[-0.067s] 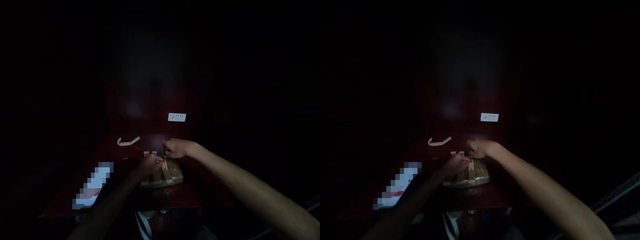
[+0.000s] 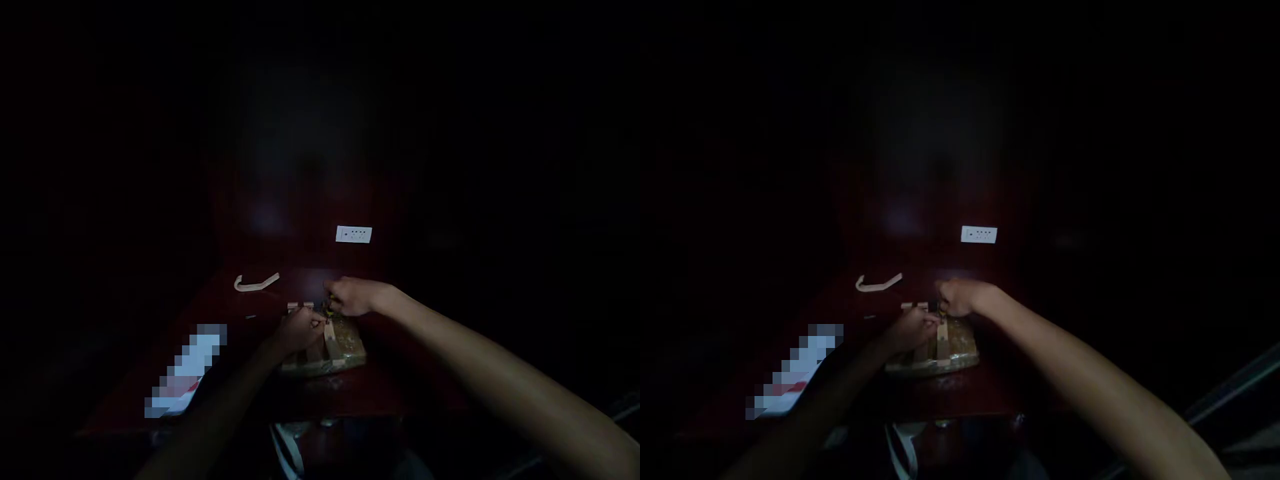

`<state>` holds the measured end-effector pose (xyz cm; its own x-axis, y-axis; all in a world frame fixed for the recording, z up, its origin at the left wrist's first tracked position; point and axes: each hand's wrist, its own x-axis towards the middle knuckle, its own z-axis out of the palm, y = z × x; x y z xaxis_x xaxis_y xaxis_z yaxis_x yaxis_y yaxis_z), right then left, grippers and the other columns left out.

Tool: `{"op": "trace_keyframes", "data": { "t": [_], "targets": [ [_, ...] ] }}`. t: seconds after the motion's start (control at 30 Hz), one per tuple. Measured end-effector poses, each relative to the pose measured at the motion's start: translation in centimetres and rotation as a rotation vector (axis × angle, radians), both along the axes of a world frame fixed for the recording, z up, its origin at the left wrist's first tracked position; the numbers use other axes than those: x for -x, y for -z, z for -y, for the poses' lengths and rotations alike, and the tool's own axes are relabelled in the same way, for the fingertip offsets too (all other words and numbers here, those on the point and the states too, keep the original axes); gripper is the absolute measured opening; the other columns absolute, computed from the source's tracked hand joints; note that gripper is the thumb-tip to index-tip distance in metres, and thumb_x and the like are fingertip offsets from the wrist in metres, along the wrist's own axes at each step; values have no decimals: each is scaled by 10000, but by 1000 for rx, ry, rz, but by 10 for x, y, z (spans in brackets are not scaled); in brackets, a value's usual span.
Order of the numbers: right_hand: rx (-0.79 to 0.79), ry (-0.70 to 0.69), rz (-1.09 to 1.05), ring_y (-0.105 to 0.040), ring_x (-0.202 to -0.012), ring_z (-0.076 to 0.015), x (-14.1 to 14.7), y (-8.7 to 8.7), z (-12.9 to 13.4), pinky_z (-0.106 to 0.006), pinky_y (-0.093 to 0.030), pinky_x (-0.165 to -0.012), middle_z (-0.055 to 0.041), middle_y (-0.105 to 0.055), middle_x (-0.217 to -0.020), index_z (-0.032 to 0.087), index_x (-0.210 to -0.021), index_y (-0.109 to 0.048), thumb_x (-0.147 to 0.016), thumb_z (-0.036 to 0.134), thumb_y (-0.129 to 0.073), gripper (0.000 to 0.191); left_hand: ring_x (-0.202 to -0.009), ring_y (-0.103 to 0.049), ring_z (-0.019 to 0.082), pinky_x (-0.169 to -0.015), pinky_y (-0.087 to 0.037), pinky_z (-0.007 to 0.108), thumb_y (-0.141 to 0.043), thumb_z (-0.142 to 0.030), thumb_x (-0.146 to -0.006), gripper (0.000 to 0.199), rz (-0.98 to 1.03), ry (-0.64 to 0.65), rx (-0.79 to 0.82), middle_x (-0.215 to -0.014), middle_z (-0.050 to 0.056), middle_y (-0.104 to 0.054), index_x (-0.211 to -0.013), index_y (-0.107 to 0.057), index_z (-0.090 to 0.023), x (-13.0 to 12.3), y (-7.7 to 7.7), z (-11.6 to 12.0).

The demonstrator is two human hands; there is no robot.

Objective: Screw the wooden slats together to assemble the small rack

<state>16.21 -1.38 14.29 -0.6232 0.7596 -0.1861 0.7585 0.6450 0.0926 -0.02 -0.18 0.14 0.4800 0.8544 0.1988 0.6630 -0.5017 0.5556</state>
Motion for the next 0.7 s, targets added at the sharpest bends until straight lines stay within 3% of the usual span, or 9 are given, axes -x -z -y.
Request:
{"op": "trace_keyframes", "data": {
  "t": [0.27, 0.5, 0.7],
  "targets": [
    [44, 60, 3, -646, -756, -212, 3, -4, 3, -268, -410, -556, -140, -680, -958, 127, -1173, -526, -864, 322, -509, 366, -630, -549, 135, -575, -347, 215, -502, -284, -803, 265, 2, -34, 34, -661, 14, -665, -847, -744, -185, 0, -7, 4],
    [15, 38, 17, -631, -735, -193, 0, -4, 5, -264, -405, -563, -125, -674, -918, 125, -1088, -570, -893, 286, -478, 269, -599, -528, 125, -546, -313, 212, -488, -300, -813, 283, 8, -27, 30, -635, 11, -643, -838, -742, -177, 1, -4, 2],
    [23, 54, -10, -633, -728, -218, 4, -1, 4, -285, -408, -550, -142, -674, -921, 110, -1170, -519, -906, 342, -451, 358, -622, -528, 134, -590, -327, 225, -468, -301, -827, 289, 15, 16, 42, -632, 9, -626, -769, -722, -176, 3, -5, 3]
  ]
}}
